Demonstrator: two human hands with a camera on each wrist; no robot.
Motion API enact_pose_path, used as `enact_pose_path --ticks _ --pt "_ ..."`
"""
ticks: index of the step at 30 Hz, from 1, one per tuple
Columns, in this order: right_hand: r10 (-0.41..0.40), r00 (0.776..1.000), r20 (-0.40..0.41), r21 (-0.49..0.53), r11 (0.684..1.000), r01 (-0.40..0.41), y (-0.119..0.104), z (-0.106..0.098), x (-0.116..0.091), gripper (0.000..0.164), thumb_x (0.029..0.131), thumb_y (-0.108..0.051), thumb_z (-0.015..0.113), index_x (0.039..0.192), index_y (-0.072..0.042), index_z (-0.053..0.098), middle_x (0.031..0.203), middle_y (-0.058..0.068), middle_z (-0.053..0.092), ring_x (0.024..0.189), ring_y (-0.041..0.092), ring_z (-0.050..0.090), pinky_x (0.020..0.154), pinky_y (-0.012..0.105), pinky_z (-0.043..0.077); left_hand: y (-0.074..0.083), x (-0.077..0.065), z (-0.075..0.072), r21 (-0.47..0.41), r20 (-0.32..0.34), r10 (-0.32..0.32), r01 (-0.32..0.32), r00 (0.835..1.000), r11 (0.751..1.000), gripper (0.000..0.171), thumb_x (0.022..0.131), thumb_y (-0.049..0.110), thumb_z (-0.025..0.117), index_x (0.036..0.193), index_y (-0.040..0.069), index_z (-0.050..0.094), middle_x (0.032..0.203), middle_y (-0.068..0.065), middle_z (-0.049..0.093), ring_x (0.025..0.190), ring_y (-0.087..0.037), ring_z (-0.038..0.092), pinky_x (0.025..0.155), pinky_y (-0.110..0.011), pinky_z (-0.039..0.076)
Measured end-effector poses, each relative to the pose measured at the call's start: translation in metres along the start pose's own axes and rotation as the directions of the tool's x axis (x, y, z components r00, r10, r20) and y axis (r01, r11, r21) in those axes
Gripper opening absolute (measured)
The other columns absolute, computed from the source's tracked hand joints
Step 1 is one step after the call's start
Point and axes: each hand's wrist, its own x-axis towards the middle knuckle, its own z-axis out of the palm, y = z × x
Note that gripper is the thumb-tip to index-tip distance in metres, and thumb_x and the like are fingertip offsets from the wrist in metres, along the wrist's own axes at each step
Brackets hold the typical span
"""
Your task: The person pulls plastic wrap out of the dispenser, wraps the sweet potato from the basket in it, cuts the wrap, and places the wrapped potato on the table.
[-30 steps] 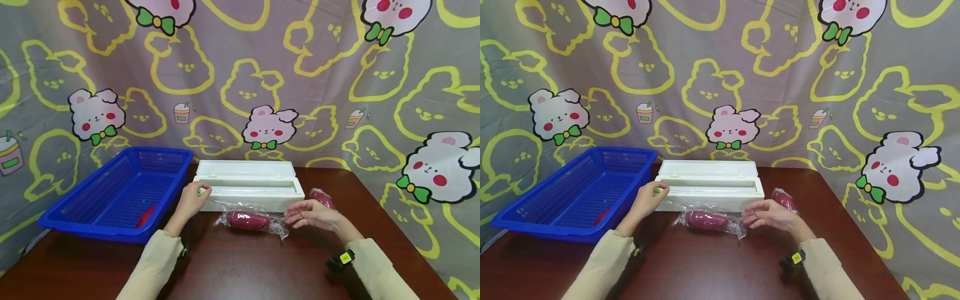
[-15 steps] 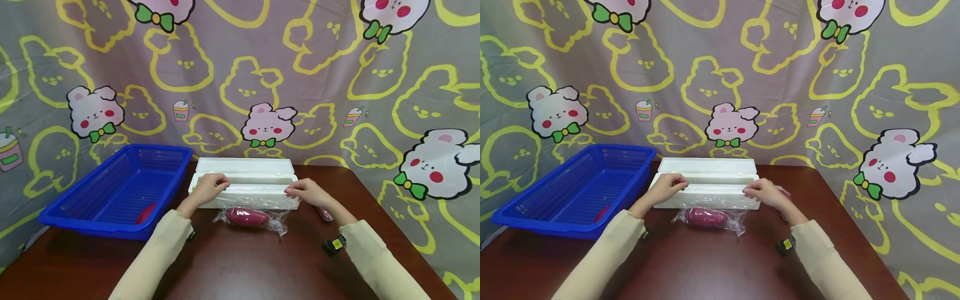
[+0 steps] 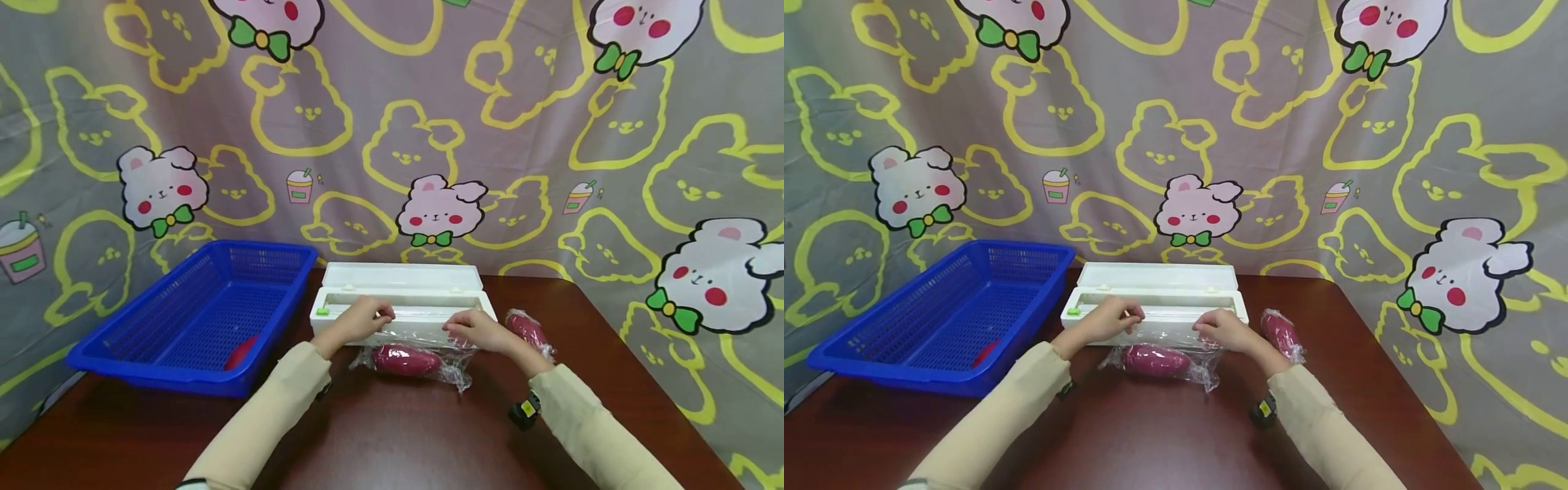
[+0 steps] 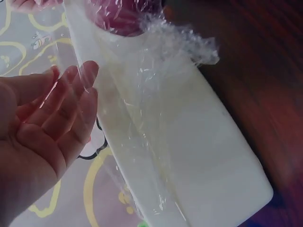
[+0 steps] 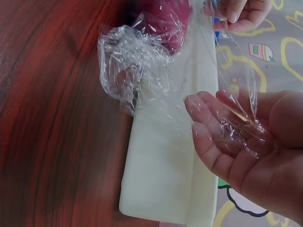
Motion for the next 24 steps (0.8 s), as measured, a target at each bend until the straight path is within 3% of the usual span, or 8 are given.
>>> enact_pose_path --ticks 4,7,11,15,19,24 --pt "0.010 0.999 0.035 -0.015 1.000 -0.010 -0.001 0.003 0.001 0.020 0.091 -0.008 0.050 0.093 0.009 0.061 0.067 0.007 0.058 0.054 0.011 0.049 0.046 0.024 0.041 0.002 -0.003 0.003 -0.025 0.043 -0.036 0.037 0.998 0.999 0.007 0.084 -0.003 0.057 0.087 -0.007 0.062 0.078 -0.015 0.064 0.054 -0.017 0.058 0.052 -0.019 0.045" --pt "0.042 0.996 0.078 -0.015 0.999 -0.041 -0.001 0.007 0.000 0.023 0.090 -0.010 0.052 0.100 0.009 0.060 0.063 0.005 0.056 0.050 0.011 0.046 0.045 0.023 0.038 0.004 -0.006 0.005 0.025 0.051 -0.064 0.062 0.997 0.998 0.008 0.081 0.002 0.062 0.086 -0.004 0.063 0.079 -0.010 0.064 0.064 -0.019 0.060 0.059 -0.024 0.047" --pt "0.062 0.989 0.136 -0.028 0.998 -0.059 -0.007 0.015 -0.005 0.036 0.086 -0.018 0.060 0.109 0.009 0.055 0.061 0.005 0.057 0.049 0.018 0.053 0.044 0.024 0.041 0.007 -0.013 0.008 0.079 0.057 -0.088 0.083 0.995 0.993 0.022 0.075 0.015 0.071 0.089 -0.001 0.064 0.084 -0.008 0.064 0.080 -0.021 0.059 0.073 -0.032 0.045" --pt "0.021 0.985 0.173 -0.117 0.993 -0.001 -0.014 0.025 -0.009 0.049 0.080 -0.027 0.067 0.112 0.008 0.053 0.059 0.002 0.057 0.048 0.017 0.056 0.049 0.024 0.045 0.008 -0.023 0.011 0.104 0.113 -0.066 0.054 0.991 0.993 0.034 0.072 0.027 0.074 0.091 0.000 0.065 0.088 -0.008 0.064 0.084 -0.020 0.059 0.076 -0.033 0.045" --pt "-0.022 0.984 0.176 -0.274 0.959 0.070 -0.021 0.034 -0.011 0.058 0.074 -0.035 0.071 0.113 0.004 0.054 0.059 -0.007 0.053 0.051 0.005 0.050 0.051 0.021 0.042 0.006 -0.031 0.015 0.170 0.165 -0.028 0.000 0.986 0.985 0.043 0.064 0.031 0.079 0.093 0.002 0.066 0.086 -0.003 0.065 0.079 -0.015 0.057 0.071 -0.029 0.046" --pt "-0.058 0.988 0.140 -0.421 0.900 0.112 -0.023 0.048 -0.013 0.058 0.068 -0.034 0.076 0.112 -0.001 0.057 0.071 -0.003 0.058 0.059 0.004 0.047 0.054 0.023 0.042 0.003 -0.036 0.025 0.241 0.191 0.008 -0.055 0.982 0.969 0.055 0.056 0.021 0.084 0.101 0.000 0.061 0.093 -0.007 0.063 0.085 -0.018 0.057 0.078 -0.030 0.045"
